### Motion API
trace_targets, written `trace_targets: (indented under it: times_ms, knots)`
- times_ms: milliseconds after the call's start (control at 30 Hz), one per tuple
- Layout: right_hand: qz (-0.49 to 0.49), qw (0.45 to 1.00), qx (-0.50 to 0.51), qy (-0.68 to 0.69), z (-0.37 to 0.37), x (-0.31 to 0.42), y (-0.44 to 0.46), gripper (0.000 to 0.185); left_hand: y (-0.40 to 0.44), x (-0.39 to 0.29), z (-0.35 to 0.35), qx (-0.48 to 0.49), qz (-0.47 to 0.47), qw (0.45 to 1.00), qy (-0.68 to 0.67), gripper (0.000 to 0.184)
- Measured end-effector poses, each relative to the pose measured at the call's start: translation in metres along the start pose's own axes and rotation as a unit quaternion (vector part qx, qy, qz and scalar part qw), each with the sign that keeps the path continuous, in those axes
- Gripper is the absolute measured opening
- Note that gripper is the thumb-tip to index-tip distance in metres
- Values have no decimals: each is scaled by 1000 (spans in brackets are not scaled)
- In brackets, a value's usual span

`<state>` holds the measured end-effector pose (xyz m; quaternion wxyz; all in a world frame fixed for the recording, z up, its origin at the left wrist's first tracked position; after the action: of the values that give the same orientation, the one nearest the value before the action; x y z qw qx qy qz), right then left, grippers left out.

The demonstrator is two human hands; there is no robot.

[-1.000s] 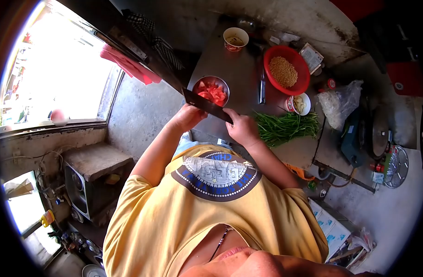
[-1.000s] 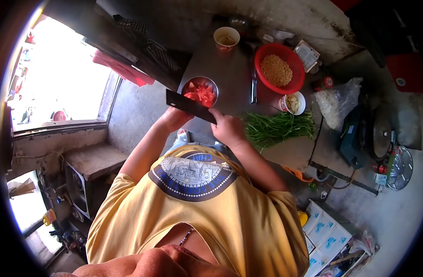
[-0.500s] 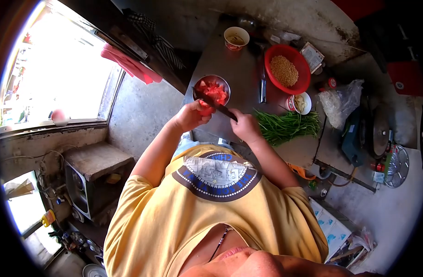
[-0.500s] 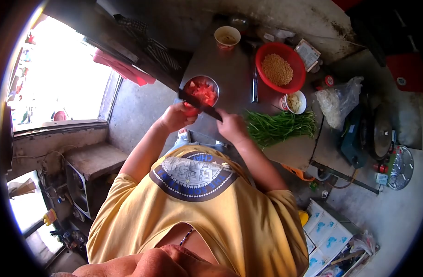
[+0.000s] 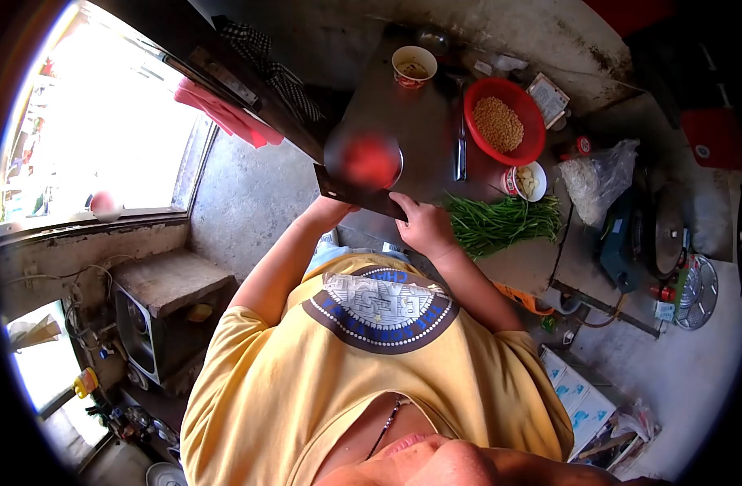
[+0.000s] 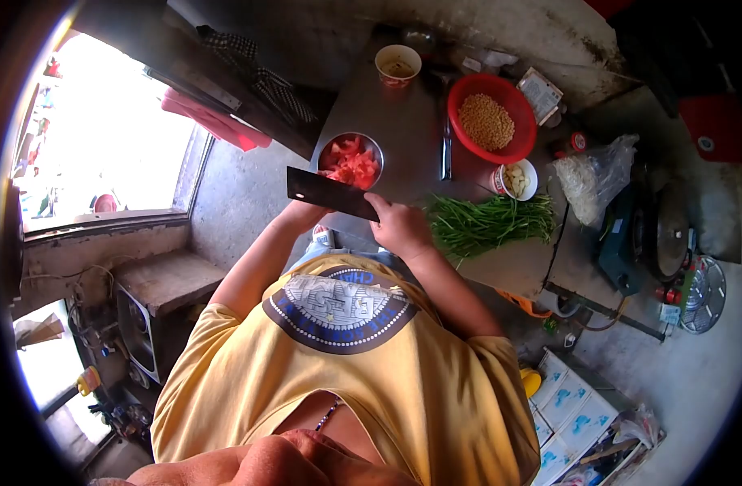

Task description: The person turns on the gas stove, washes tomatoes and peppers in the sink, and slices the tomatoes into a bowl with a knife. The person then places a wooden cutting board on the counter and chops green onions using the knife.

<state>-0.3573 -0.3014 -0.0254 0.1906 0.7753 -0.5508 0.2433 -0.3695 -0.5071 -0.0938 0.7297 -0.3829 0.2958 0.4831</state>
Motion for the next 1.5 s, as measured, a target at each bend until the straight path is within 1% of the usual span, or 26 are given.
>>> trace_targets:
  times_ms: [33, 133, 200, 233, 267, 300, 333, 400, 500, 533, 633, 733, 833, 933, 1033, 1133, 1233, 1333, 1433, 1500]
  knots:
    - [11, 1000, -2, 3, 1, -4, 0, 43, 0, 0, 1, -7, 11, 1000, -8, 38]
    - [45, 999, -5, 10, 13, -30, -5, 40, 3, 6, -12, 47, -35, 997, -46, 32]
    - [62, 998, -1, 9, 18, -48, -6, 38, 2, -11, 4, 34, -30, 998, -40, 12]
    - [62, 998, 4, 10, 14, -39, -4, 37, -1, -16, 9, 26, -29, 999, -38, 8]
    - [63, 998, 10, 11, 7, -21, 0, 36, 0, -8, 3, 41, -32, 998, -21, 12]
    - [66, 998, 14, 12, 3, -12, 2, 35, 4, 2, -8, 59, -36, 998, -3, 21]
    - [61, 998, 5, 20, 4, -15, 5, 34, 6, -3, -4, 77, -37, 996, 16, 30]
    - [50, 998, -14, 37, 12, -22, 8, 31, 5, -14, 1, 65, -36, 997, 3, 31]
    - [123, 991, 47, -18, 21, -60, 4, 28, 7, -26, 3, 32, -17, 999, -25, 33]
    - [132, 990, 50, -24, 16, -57, 3, 25, 5, -28, 4, 18, -12, 999, -38, 33]
    - [108, 994, 28, -12, 6, -36, 2, 27, 6, -31, 11, 5, -6, 999, -36, 34]
    - [37, 998, -22, 37, 3, -12, 3, 32, 13, -10, 1, 56, 45, 996, -56, 32]
    - [47, 999, -7, -6, 2, -2, 5, 38, 15, -4, 0, 61, 66, 996, -20, 27]
    - [10, 1000, -17, 19, -1, -4, 2, 39, 16, -7, 4, 33, 89, 995, 41, 27]
    - [24, 1000, 10, 1, -2, -2, -1, 41, 11, -16, 16, 9, 109, 993, 43, 26]
    - [36, 999, -4, 23, 1, -9, -1, 39, 13, -5, 3, 12, 58, 993, 100, 25]
    - [54, 998, -19, 35, 13, -30, -5, 37, 10, -7, 5, -44, 32, 997, 58, 21]
    - [66, 997, -6, 30, 18, -42, -7, 34, 12, 1, -4, -82, 18, 996, 34, 17]
    - [71, 997, 15, 20, 2, -11, 3, 34, 12, 3, 2, 12, 1, 999, 37, 20]
    - [61, 997, 0, 56, 8, -17, 9, 33, 10, 3, 4, 15, -20, 1000, 6, 26]
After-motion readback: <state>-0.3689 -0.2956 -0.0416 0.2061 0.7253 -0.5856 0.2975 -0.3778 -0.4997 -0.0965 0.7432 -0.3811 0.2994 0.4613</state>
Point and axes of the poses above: each hand's wrist, its own y-axis towards the middle knuckle, its own z-axis out of the palm, x = y × z, the point moved 4 cm from there along y, towards the middle knuckle, and after that the axes turned 9 degrees about z, right-handed, at the moved point
